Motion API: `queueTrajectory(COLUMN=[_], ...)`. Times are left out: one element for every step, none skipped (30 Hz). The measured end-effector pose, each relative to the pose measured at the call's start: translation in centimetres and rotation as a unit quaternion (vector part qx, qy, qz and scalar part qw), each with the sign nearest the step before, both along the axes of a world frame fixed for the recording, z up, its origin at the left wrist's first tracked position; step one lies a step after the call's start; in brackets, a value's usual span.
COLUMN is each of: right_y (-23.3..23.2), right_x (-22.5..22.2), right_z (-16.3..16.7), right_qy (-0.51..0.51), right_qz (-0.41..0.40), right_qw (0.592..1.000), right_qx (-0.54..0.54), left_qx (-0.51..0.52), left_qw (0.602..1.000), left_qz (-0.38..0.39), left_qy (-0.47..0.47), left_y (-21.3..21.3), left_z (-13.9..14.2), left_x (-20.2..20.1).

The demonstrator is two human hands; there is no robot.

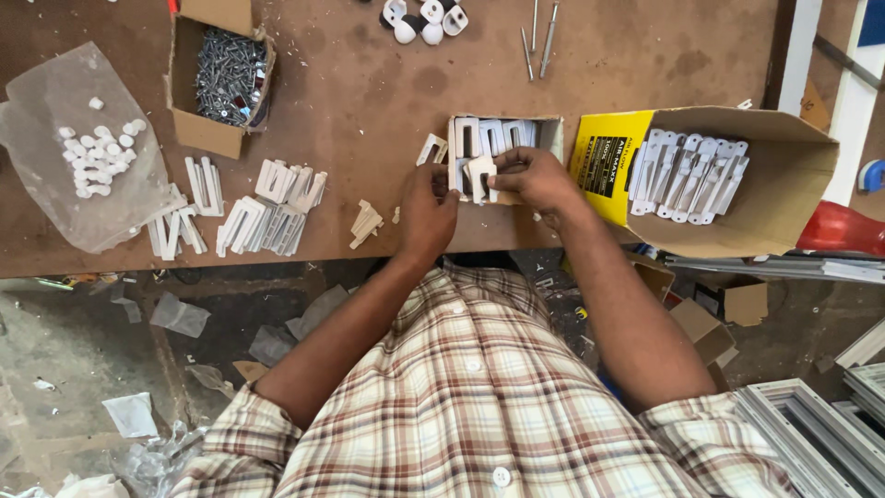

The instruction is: The person picks white plastic hinge components one at a time from a yellow box and from the workbench, aligns them, and places them into a small cardboard box on the table, gradually filling it. They occasionally gather loose pieces from the bench and stack them before boxing them.

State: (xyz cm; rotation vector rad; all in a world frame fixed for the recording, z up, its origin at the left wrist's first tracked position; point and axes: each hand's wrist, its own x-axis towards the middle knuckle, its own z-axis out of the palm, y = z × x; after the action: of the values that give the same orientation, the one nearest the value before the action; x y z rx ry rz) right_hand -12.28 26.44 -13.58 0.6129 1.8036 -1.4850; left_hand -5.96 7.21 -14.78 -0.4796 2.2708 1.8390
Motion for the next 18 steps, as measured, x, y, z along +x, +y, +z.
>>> queueTrajectory(right_y=[-0.1, -0.2, -0.5, -0.6, -0.7, -0.9, -0.9, -1.0, -1.1, -1.2, -1.3, -1.4, -1.6, -1.8, -1.9, -2.1, -2.2, -2.4], right_x=[-0.1, -0.1, -0.1, -0.1, -0.1, -0.2, -0.2, -0.3, -0.3, -0.4, -0.4, -0.4, -0.3, -0.2, -0.1, 0.1, 0.2, 0.3], right_z=[0.0, -0.1, -0.1, -0.1, -0.1, -0.1, 0.0, 0.0, 0.1, 0.2, 0.2, 0.3, 0.3, 0.3, 0.4, 0.4, 0.4, 0.3], right_qy=[-0.009, -0.014, -0.020, -0.026, -0.024, -0.021, -0.019, -0.021, -0.023, -0.024, -0.021, -0.018, -0.015, 0.010, 0.036, 0.063, 0.076, 0.089], right_qz=[0.003, -0.002, -0.007, -0.011, -0.001, 0.009, 0.019, 0.019, 0.019, 0.019, 0.023, 0.027, 0.032, 0.042, 0.052, 0.061, 0.075, 0.089], right_qw=[1.000, 1.000, 1.000, 1.000, 1.000, 0.999, 0.999, 0.999, 0.999, 0.999, 0.998, 0.998, 0.997, 0.997, 0.995, 0.993, 0.990, 0.985], right_qx=[-0.014, -0.005, 0.003, 0.011, 0.018, 0.024, 0.031, 0.034, 0.038, 0.043, 0.050, 0.057, 0.064, 0.069, 0.074, 0.080, 0.097, 0.114], left_qx=[-0.015, -0.014, -0.013, -0.013, -0.017, -0.021, -0.025, -0.026, -0.027, -0.027, -0.025, -0.025, -0.024, -0.026, -0.027, -0.028, -0.030, -0.031], left_qw=[1.000, 1.000, 1.000, 1.000, 1.000, 1.000, 1.000, 1.000, 1.000, 1.000, 1.000, 1.000, 1.000, 1.000, 0.999, 0.999, 0.999, 0.999], left_qz=[-0.003, -0.004, -0.005, -0.005, -0.007, -0.009, -0.012, -0.010, -0.009, -0.008, -0.009, -0.009, -0.009, -0.011, -0.014, -0.016, -0.017, -0.017], left_qy=[0.002, 0.002, 0.001, 0.000, 0.002, 0.003, 0.005, 0.005, 0.007, 0.009, 0.010, 0.012, 0.013, 0.011, 0.010, 0.009, 0.005, 0.001], left_y=[-0.1, -0.1, -0.1, -0.2, -0.2, -0.2, -0.2, -0.2, -0.1, -0.1, -0.1, 0.0, 0.0, -0.1, -0.1, -0.1, -0.1, -0.1], left_z=[0.0, 0.1, 0.1, 0.1, 0.1, 0.1, 0.1, 0.1, 0.1, 0.1, 0.1, 0.1, 0.1, 0.1, 0.2, 0.2, 0.2, 0.2], left_x=[-0.1, -0.2, -0.2, -0.3, -0.3, -0.4, -0.3, -0.3, -0.3, -0.3, -0.3, -0.4, -0.3, -0.3, -0.4, -0.4, -0.4, -0.5])
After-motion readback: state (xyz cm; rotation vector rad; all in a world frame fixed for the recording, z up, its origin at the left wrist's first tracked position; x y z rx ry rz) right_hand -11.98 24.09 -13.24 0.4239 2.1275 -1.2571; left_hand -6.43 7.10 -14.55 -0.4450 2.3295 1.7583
